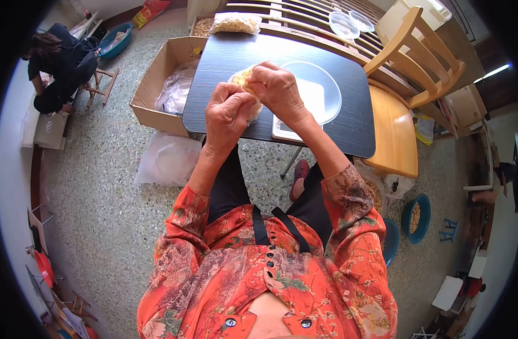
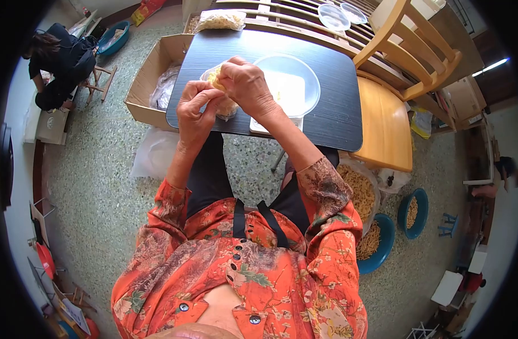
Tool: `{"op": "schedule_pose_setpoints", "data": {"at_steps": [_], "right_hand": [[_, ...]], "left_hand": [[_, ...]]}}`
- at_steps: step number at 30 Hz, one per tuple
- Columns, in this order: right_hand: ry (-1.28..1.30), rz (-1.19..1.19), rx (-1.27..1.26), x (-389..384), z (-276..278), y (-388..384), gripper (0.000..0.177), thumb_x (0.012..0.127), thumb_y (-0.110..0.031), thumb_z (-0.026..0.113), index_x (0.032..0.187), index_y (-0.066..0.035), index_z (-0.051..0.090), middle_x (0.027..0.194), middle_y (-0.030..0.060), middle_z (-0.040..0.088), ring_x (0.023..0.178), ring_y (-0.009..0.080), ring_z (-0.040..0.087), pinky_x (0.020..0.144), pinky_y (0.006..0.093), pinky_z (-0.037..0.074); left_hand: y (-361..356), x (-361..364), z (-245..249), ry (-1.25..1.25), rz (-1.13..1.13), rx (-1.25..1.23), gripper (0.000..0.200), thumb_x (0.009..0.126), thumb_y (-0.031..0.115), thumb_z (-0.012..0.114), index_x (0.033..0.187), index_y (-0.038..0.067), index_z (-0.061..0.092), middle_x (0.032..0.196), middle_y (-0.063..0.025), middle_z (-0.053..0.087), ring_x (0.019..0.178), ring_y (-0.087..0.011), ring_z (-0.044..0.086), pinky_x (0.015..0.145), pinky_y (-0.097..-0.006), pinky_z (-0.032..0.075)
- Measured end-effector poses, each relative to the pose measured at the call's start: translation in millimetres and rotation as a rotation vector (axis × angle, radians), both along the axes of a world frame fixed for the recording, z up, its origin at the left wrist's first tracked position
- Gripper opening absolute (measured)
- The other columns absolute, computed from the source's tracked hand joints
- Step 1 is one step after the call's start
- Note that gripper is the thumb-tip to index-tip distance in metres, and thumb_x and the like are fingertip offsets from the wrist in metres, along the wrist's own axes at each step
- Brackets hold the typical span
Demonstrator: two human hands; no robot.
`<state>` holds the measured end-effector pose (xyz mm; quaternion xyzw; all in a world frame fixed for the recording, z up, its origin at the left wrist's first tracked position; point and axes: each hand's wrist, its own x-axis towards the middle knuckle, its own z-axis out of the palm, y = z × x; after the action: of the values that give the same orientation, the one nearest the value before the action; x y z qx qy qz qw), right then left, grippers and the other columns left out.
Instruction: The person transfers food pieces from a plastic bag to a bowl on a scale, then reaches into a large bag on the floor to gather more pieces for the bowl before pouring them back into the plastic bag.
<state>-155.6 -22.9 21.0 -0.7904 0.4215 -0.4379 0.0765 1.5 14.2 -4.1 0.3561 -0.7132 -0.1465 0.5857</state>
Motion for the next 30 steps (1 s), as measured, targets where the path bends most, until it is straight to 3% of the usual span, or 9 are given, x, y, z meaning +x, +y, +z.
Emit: {"op": "schedule_pose_setpoints", "data": {"at_steps": [6, 10, 14, 15, 20, 25, 26, 29, 30], "right_hand": [[0.287, 0.283, 0.022, -15.3, 19.6, -7.2, 0.005, 0.087, -0.006, 0.067, 0.089, -0.003, 0.070, 0.096, 0.0131, 0.071, 0.088, 0.0317, 0.070, 0.075, 0.0407, 0.057], [0.292, 0.101, 0.248, -15.0, 30.8, 0.8, 0.017, 0.092, -0.009, 0.065, 0.108, -0.006, 0.069, 0.100, 0.0134, 0.073, 0.089, 0.0303, 0.072, 0.077, 0.0392, 0.058], [0.320, 0.291, 0.051, -16.5, 17.8, -8.4, 0.007, 0.090, -0.013, 0.069, 0.089, -0.007, 0.072, 0.099, 0.0096, 0.073, 0.086, 0.0293, 0.071, 0.076, 0.0379, 0.057], [0.336, 0.266, 0.098, -12.6, 16.7, -9.0, 0.008, 0.084, -0.006, 0.069, 0.077, -0.009, 0.072, 0.091, 0.0038, 0.069, 0.087, 0.0271, 0.068, 0.076, 0.0384, 0.055], [0.525, 0.254, 0.081, 0.1, 22.4, -20.3, 0.005, 0.078, -0.004, 0.071, 0.077, -0.009, 0.071, 0.091, 0.0058, 0.063, 0.092, 0.0291, 0.065, 0.082, 0.0415, 0.051], [0.204, 0.273, 0.213, -20.0, 18.0, -16.2, 0.024, 0.077, 0.010, 0.065, 0.094, -0.006, 0.072, 0.095, 0.0095, 0.071, 0.088, 0.0262, 0.071, 0.078, 0.0364, 0.057], [0.208, 0.275, 0.073, -27.5, 17.2, -17.3, 0.028, 0.081, 0.011, 0.064, 0.104, -0.003, 0.070, 0.098, 0.0119, 0.074, 0.087, 0.0218, 0.073, 0.077, 0.0317, 0.059], [-0.106, 0.201, 0.232, -51.9, 32.6, -4.5, 0.016, 0.099, -0.001, 0.056, 0.104, -0.002, 0.071, 0.109, 0.0113, 0.073, 0.096, 0.0164, 0.072, 0.087, 0.0304, 0.060], [-0.176, 0.129, 0.308, -62.8, 29.0, -3.5, 0.014, 0.097, -0.003, 0.059, 0.104, -0.003, 0.071, 0.105, 0.0104, 0.074, 0.094, 0.0152, 0.072, 0.085, 0.0291, 0.060]], "left_hand": [[-0.4, 0.9, -7.9, 0.075, 0.028, 0.016, 0.016, 0.076, -0.005, 0.075, 0.091, 0.001, 0.075, 0.089, -0.0072, 0.062, 0.083, -0.0204, 0.062, 0.075, -0.0316, 0.053], [-1.4, 4.9, -10.7, 0.078, -0.003, 0.059, 0.018, 0.078, -0.005, 0.077, 0.094, 0.003, 0.075, 0.093, -0.0057, 0.063, 0.087, -0.0177, 0.063, 0.079, -0.0287, 0.052], [-0.5, 7.1, -8.2, 0.056, 0.015, 0.029, 0.017, 0.078, -0.005, 0.077, 0.094, 0.003, 0.075, 0.092, -0.0054, 0.063, 0.087, -0.0174, 0.063, 0.078, -0.0287, 0.052], [0.7, 6.4, -7.1, 0.052, 0.016, 0.007, 0.017, 0.078, -0.004, 0.077, 0.094, 0.003, 0.075, 0.091, -0.0053, 0.063, 0.087, -0.0174, 0.063, 0.078, -0.0287, 0.052], [-0.8, 0.2, -5.5, 0.063, 0.028, -0.035, 0.016, 0.076, -0.003, 0.076, 0.092, 0.002, 0.075, 0.088, -0.0082, 0.063, 0.083, -0.0219, 0.063, 0.076, -0.0325, 0.053], [-1.3, 4.0, 0.3, 0.076, 0.062, 0.054, 0.014, 0.078, -0.003, 0.077, 0.091, 0.003, 0.075, 0.089, -0.0089, 0.063, 0.085, -0.0223, 0.064, 0.076, -0.0329, 0.052], [-1.7, 3.6, 0.1, 0.077, 0.054, 0.062, 0.014, 0.078, -0.002, 0.077, 0.090, 0.003, 0.075, 0.089, -0.0089, 0.063, 0.085, -0.0222, 0.064, 0.076, -0.0328, 0.052], [-3.5, 2.8, -1.6, 0.072, 0.054, 0.051, 0.013, 0.078, -0.002, 0.077, 0.090, 0.002, 0.075, 0.089, -0.0088, 0.064, 0.085, -0.0217, 0.064, 0.076, -0.0323, 0.052], [-4.2, 3.2, -2.0, 0.076, 0.045, 0.052, 0.013, 0.078, -0.002, 0.077, 0.090, 0.002, 0.075, 0.089, -0.0088, 0.064, 0.085, -0.0217, 0.064, 0.076, -0.0323, 0.052]]}}
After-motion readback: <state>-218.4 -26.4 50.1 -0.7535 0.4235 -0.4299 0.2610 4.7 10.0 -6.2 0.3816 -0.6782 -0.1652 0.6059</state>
